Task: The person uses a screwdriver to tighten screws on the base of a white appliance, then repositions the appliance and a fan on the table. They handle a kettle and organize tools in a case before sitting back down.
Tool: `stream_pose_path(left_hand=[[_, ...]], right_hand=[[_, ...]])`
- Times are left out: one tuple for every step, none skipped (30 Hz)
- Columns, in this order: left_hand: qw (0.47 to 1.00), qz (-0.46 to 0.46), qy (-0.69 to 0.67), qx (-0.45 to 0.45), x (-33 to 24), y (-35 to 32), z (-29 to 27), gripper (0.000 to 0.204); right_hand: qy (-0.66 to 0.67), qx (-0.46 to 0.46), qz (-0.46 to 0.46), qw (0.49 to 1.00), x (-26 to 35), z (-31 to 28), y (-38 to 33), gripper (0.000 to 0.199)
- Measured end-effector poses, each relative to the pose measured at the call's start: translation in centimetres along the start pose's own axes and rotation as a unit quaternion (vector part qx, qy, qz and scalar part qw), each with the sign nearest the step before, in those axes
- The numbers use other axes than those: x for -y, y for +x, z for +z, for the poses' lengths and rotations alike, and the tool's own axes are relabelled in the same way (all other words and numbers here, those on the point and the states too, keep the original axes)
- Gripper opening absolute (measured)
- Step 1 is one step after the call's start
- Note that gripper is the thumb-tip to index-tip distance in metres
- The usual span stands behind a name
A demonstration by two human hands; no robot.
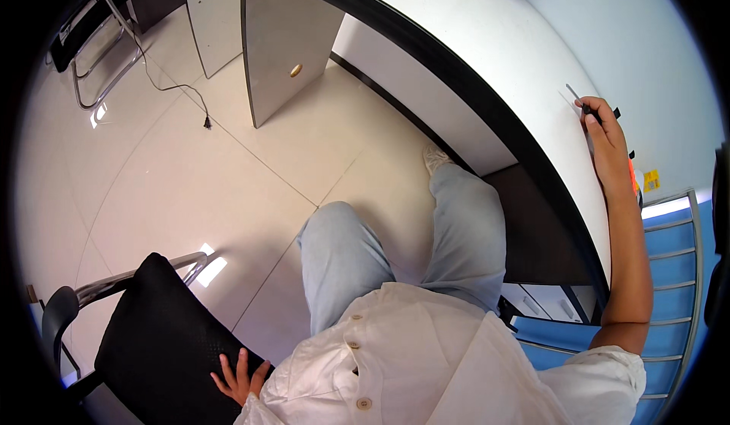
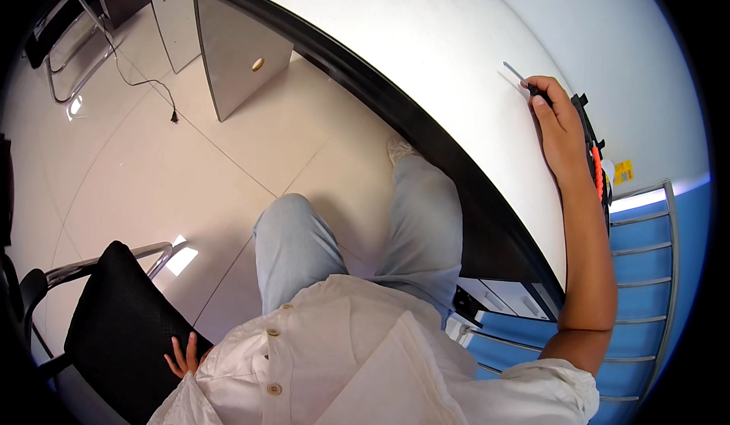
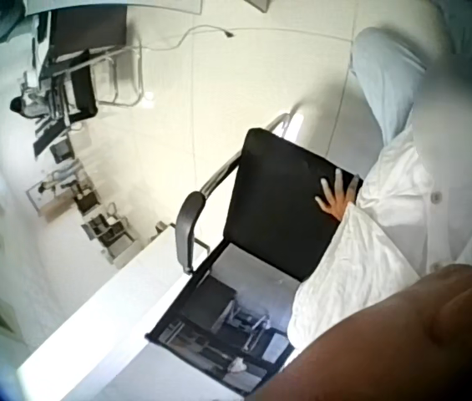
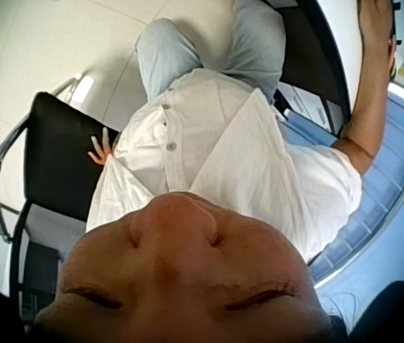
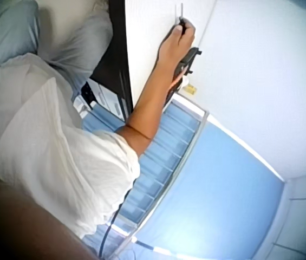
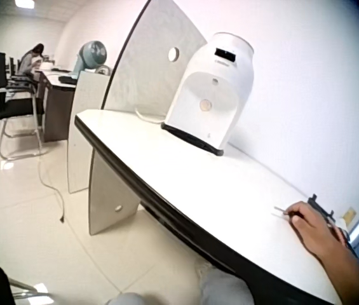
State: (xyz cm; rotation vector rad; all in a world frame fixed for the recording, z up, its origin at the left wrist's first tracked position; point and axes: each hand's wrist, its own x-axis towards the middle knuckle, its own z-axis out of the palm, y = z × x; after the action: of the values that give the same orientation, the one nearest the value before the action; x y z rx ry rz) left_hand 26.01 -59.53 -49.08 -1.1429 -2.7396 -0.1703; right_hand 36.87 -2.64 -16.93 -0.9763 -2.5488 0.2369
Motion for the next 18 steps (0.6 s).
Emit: stream_pose_path(left_hand=[[1.0,-0.001,-0.001,0.004,-0.05,0.0,-0.15,0.009],[1.0,-0.002,-0.005,0.008,-0.13,0.05,-0.25,0.01],[1.0,0.001,-0.006,0.002,-0.15,0.16,-0.29,0.01],[1.0,0.004,-0.008,-0.004,-0.18,0.33,-0.3,0.01],[1.0,0.006,-0.008,-0.011,-0.23,0.49,-0.35,0.01],[1.0,0.005,-0.01,-0.013,-0.27,0.57,-0.39,0.01],[1.0,0.005,-0.012,-0.014,-0.31,0.63,-0.41,0.01],[1.0,0.005,-0.012,-0.015,-0.33,0.57,-0.5,0.01],[1.0,0.0,-0.015,-0.01,-0.35,0.51,-0.57,0.01],[1.0,-0.006,-0.017,-0.005,-0.37,0.44,-0.64,0.01],[1.0,-0.011,-0.021,0.001,-0.4,0.37,-0.64,0.01],[1.0,-0.016,-0.022,0.003,-0.5,0.39,-0.71,0.01],[0.999,-0.021,-0.024,0.006,-0.65,0.45,-0.84,0.01],[0.999,-0.022,-0.025,0.008,-0.61,0.57,-0.88,0.01],[1.0,-0.016,-0.023,0.005,-0.49,0.53,-0.78,0.01],[1.0,-0.01,-0.022,0.002,-0.36,0.46,-0.66,0.011],[1.0,-0.004,-0.021,0.0,-0.26,0.48,-0.62,0.011],[1.0,-0.004,-0.024,0.003,-0.26,0.54,-0.62,0.011]], right_hand=[[0.0,0.0,0.001,1.0,0.06,0.14,0.03,0.022],[0.003,-0.001,-0.002,1.0,-0.02,0.05,0.09,0.022],[0.003,-0.002,0.004,1.0,-0.05,0.01,-0.01,0.022],[0.004,-0.003,0.01,1.0,-0.06,-0.01,-0.13,0.023],[0.006,-0.005,0.015,1.0,-0.06,-0.02,-0.13,0.023],[-0.001,-0.004,0.014,1.0,-0.03,-0.07,-0.11,0.023],[-0.007,-0.003,0.012,1.0,0.02,-0.13,-0.1,0.023],[-0.012,-0.002,0.012,1.0,-0.03,-0.06,-0.16,0.023],[-0.013,-0.004,0.009,1.0,-0.05,0.01,-0.16,0.023],[-0.014,-0.006,0.007,1.0,-0.06,0.08,-0.13,0.023],[-0.015,-0.007,0.004,1.0,-0.04,0.15,-0.08,0.023],[-0.014,-0.005,0.0,1.0,-0.01,0.15,-0.02,0.023],[-0.013,-0.002,-0.004,1.0,0.04,0.1,0.06,0.023],[-0.012,-0.002,-0.005,1.0,0.02,0.02,0.0,0.023],[-0.015,-0.002,-0.005,1.0,0.0,-0.02,-0.04,0.023],[-0.019,-0.001,-0.005,1.0,-0.01,-0.03,-0.06,0.023],[-0.022,-0.001,-0.005,1.0,-0.09,0.02,-0.1,0.023],[-0.018,-0.003,0.001,1.0,-0.23,0.12,-0.16,0.023]])
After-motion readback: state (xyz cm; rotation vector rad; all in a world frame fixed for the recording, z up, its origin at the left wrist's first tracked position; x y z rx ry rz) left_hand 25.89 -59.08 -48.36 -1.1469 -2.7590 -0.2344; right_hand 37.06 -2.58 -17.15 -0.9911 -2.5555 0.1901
